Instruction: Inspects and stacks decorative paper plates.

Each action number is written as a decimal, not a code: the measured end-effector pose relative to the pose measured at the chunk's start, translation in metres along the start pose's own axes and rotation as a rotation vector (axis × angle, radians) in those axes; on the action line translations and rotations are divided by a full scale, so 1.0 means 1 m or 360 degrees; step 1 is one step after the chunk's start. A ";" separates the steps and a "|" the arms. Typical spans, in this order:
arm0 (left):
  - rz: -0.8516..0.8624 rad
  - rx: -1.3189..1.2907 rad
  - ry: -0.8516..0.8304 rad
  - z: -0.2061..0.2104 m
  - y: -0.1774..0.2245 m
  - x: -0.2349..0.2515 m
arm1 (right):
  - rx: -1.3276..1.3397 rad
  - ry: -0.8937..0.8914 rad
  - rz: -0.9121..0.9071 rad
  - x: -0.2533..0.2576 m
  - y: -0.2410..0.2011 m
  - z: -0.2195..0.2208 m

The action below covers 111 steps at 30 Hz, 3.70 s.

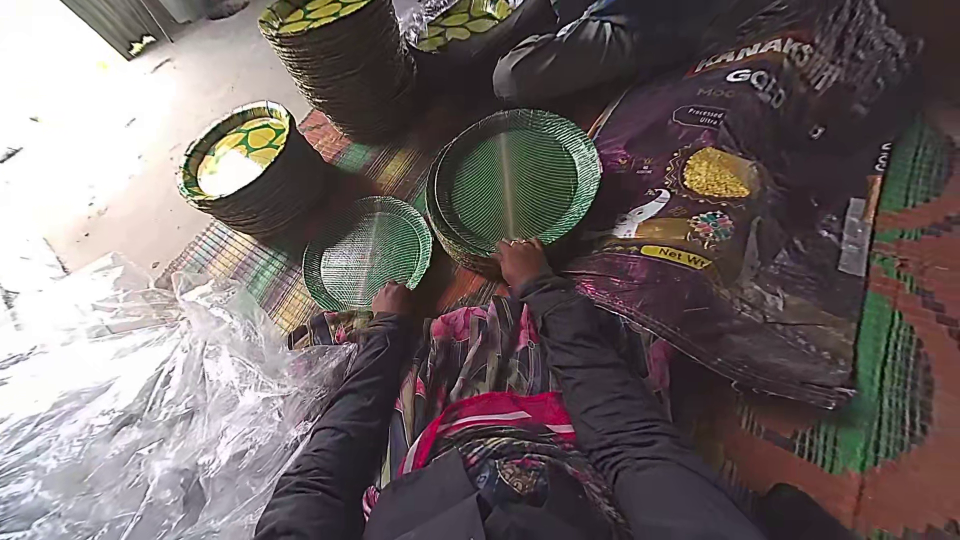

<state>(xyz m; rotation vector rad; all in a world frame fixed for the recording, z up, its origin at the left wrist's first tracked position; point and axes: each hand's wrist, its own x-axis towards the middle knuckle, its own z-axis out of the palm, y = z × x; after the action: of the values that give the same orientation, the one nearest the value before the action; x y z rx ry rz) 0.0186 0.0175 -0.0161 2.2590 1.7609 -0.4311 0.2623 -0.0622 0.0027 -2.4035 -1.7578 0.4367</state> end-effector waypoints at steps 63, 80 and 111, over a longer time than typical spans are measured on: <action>0.0841 -0.0391 0.2218 -0.075 -0.006 -0.078 | 0.0087 0.1375 -0.0589 -0.012 -0.010 -0.010; 0.0033 -0.0239 0.0579 -0.028 -0.021 -0.030 | 0.0328 0.0729 -0.0551 -0.014 -0.031 0.009; 0.0056 -0.0161 -0.0035 0.014 0.010 0.016 | 0.0221 0.0081 -0.0404 0.000 0.000 0.002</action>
<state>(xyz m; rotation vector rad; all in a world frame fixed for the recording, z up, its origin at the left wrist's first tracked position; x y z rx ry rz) 0.0309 0.0241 -0.0349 2.2034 1.6900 -0.3507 0.2617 -0.0621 0.0011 -2.0463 -1.9089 0.4440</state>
